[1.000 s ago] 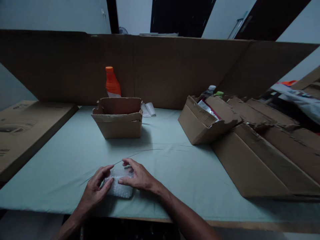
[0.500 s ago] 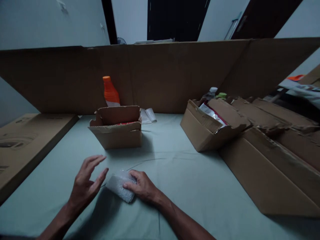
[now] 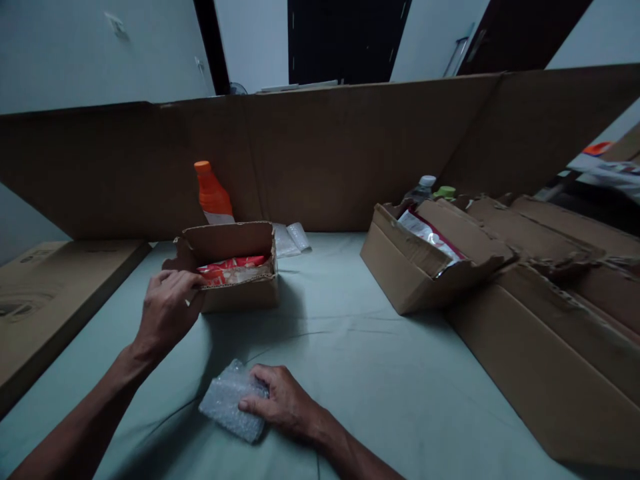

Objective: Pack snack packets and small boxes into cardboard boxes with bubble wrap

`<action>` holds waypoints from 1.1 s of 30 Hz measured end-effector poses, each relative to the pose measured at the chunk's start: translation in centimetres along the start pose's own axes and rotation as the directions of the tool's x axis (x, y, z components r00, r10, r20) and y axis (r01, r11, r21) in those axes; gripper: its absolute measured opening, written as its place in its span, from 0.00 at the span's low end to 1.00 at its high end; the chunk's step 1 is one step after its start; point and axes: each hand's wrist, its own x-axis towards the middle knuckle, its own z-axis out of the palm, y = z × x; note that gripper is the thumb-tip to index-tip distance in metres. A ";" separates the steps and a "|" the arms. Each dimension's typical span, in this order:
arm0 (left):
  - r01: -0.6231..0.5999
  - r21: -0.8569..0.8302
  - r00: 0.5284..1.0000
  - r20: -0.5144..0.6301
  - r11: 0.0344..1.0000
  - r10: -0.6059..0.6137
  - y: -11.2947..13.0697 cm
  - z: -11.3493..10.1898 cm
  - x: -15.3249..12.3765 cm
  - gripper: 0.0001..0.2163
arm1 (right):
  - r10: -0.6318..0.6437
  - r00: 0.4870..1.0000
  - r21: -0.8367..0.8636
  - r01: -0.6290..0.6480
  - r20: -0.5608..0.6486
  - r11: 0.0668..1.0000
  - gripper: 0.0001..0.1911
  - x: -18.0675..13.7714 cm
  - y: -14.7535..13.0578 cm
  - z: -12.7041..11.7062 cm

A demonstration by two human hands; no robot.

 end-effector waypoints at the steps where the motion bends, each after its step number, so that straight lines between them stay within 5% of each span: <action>1: -0.017 -0.003 1.000 -0.007 1.000 0.017 0.2 -0.5 -0.5 0.06 | 0.002 0.999 -0.002 -0.002 0.053 1.000 0.11 -0.2 -0.1 -0.4; 10: -0.065 -0.108 0.998 0.000 0.992 0.066 4.5 -7.3 -5.8 0.06 | -0.012 0.869 -0.199 0.126 0.494 0.972 0.14 -2.0 -2.7 -2.1; 15: -0.093 -0.214 0.994 0.034 0.972 0.102 5.9 -10.2 -10.1 0.09 | -0.146 0.738 -0.035 0.224 0.658 0.974 0.28 -4.5 -7.1 -3.4; 17: -0.105 -0.245 0.991 0.050 0.964 0.121 5.8 -10.7 -11.5 0.10 | -0.232 0.780 0.035 0.261 0.581 0.965 0.27 -5.7 -9.5 -4.8; 20: -0.115 -0.279 0.989 0.054 0.953 0.135 5.3 -10.6 -12.7 0.11 | -0.324 0.929 -0.014 0.331 0.177 0.943 0.18 -6.8 -13.3 -6.9; 22: -0.116 -0.290 0.991 0.033 0.950 0.131 5.2 -10.2 -12.8 0.10 | -0.382 0.917 -0.127 0.368 -0.110 0.921 0.13 -6.4 -15.9 -7.6; 24: -0.103 -0.299 0.994 0.004 0.949 0.109 5.3 -9.9 -12.6 0.10 | -0.445 0.864 -0.287 0.375 -0.237 0.881 0.11 -4.9 -18.1 -7.7; 27: -0.051 -0.322 0.999 -0.026 0.945 0.045 5.7 -9.7 -12.0 0.10 | -0.429 0.898 -0.515 0.324 -0.097 0.793 0.07 -0.9 -20.1 -6.2; 30: -0.014 -0.343 1.000 -0.025 0.939 0.006 5.8 -9.8 -11.6 0.10 | -0.188 0.963 -0.729 0.268 0.192 0.630 0.04 3.6 -19.9 -3.5; 33: -0.042 -0.344 0.999 -0.017 0.938 0.039 5.8 -10.0 -11.4 0.10 | 0.035 0.941 -0.878 0.300 0.336 0.374 0.02 6.6 -18.4 -0.4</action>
